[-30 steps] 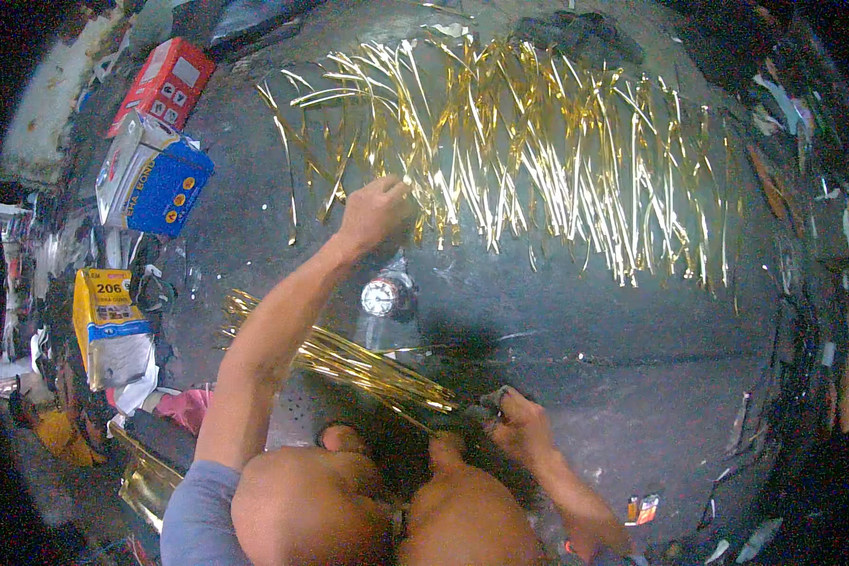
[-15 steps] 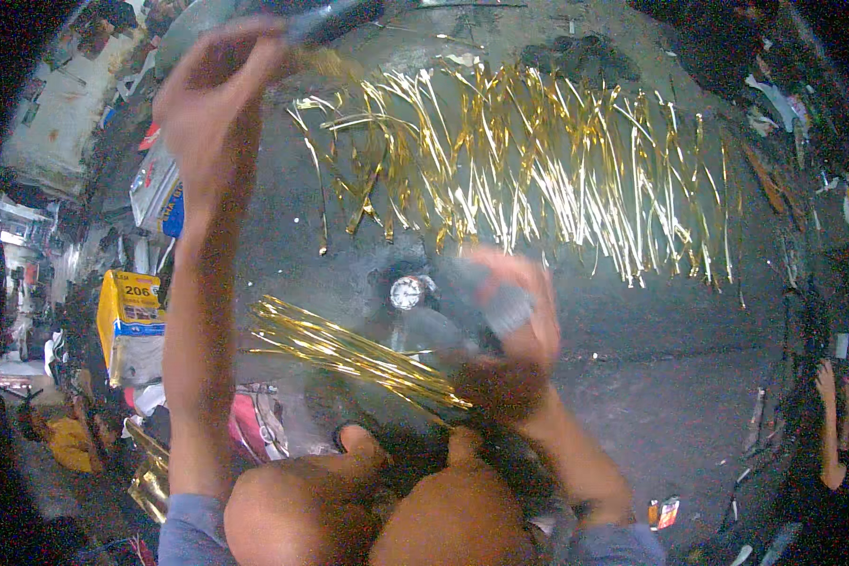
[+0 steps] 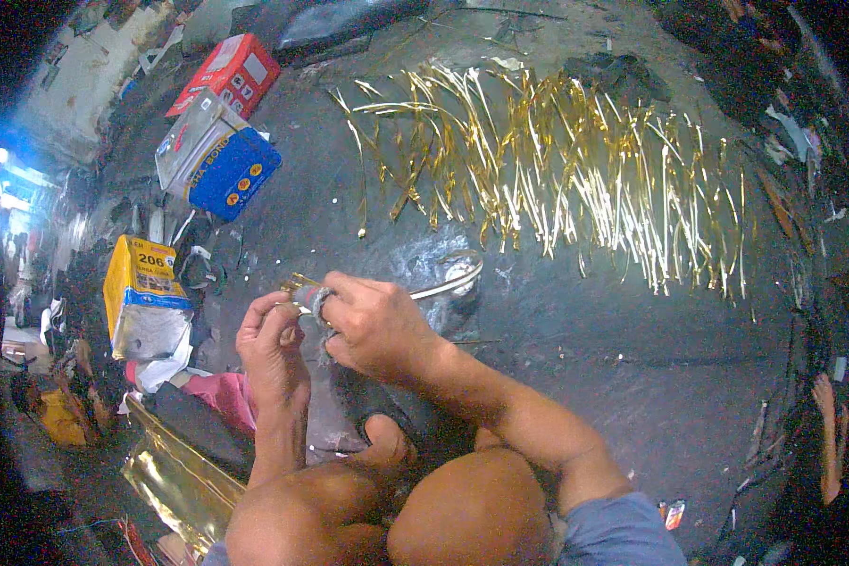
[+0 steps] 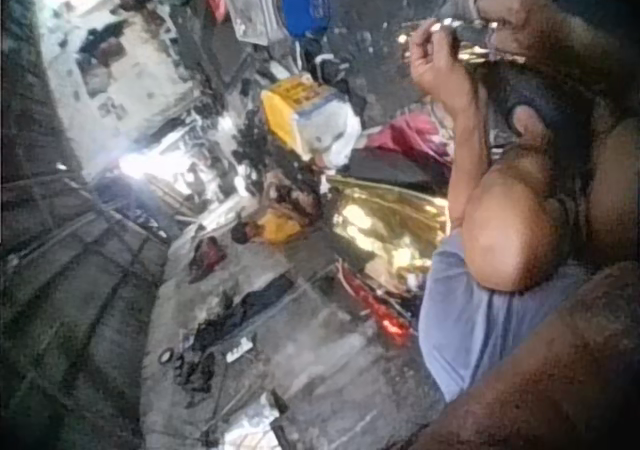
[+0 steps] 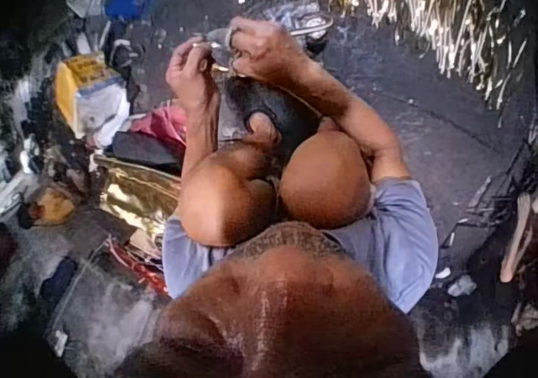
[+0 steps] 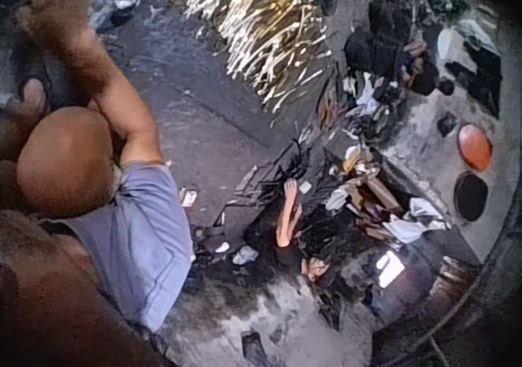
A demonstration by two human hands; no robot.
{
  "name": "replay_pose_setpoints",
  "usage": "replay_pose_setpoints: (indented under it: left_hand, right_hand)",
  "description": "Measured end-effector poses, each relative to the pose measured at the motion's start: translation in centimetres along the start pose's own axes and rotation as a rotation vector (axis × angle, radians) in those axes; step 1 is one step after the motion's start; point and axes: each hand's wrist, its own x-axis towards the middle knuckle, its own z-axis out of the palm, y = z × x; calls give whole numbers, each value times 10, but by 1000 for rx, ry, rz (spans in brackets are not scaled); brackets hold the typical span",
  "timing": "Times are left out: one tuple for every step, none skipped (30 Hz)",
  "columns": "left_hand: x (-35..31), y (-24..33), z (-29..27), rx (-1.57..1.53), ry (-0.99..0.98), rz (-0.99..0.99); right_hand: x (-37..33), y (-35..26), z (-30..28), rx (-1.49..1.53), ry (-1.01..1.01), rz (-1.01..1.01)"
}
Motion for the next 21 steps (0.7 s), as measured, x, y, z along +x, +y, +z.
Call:
replay_pose_setpoints:
  left_hand:
    - [-1,0,-2,-8,-5,-24]
    - [-1,2,-3,-20,-15,-46]
    - [-1,2,-4,-32,-24,-69]
    - [-1,1,-5,-72,-42,-73]
    - [0,-1,-5,-115,-62,-78]
    - [0,-4,-4,-157,-81,-83]
    - [0,-7,-2,-212,-86,-100]
    - [-3,-7,-1,-264,-86,-112]
    - [-6,-7,3,-316,-85,-124]
    - [-11,-4,8,-364,-84,-135]
    - [-10,-5,3,-363,-114,-133]
    - [-7,-9,-4,-362,-144,-130]
    - [-6,-10,-9,-361,-172,-127]
    - [-6,-8,-9,-357,-213,-86]
    - [-6,-5,-11,-339,-230,-58]
    - [-6,-1,-15,-320,-246,-31]
    - [-4,1,-17,-304,-270,-12]
    - [-1,11,-20,-275,-247,3]
    - [4,17,-27,-271,-198,15]
    - [13,23,-35,-292,-188,40]
    - [24,29,-45,-310,-175,65]
  right_hand:
    - [0,-1,2,-30,-6,-13]
    - [1,-3,1,-66,-11,-28]
    - [3,-6,0,-102,-16,-43]
    - [4,-7,-1,-110,-1,-62]
    - [4,-8,-2,-121,14,-81]
    - [5,-8,-4,-131,28,-99]
    - [5,-8,-6,-128,32,-108]
    - [7,-9,-7,-118,37,-120]
    - [7,-9,-7,-107,41,-131]
    - [7,-9,-8,-97,39,-124]
    - [9,-12,-8,-76,38,-124]
    - [10,-14,-8,-54,35,-124]
    - [10,-18,-10,-53,20,-124]
    - [9,-20,-14,-62,7,-118]
    - [8,-22,-17,-70,-5,-113]
    - [8,-26,-21,-49,-16,-134]
    - [5,-27,-25,-35,-39,-132]
    - [3,-30,-28,-19,-60,-136]
    - [0,-31,-32,-4,-81,-138]
    - [-7,-29,-35,-20,-85,-145]
    - [-13,-28,-39,-12,-93,-132]
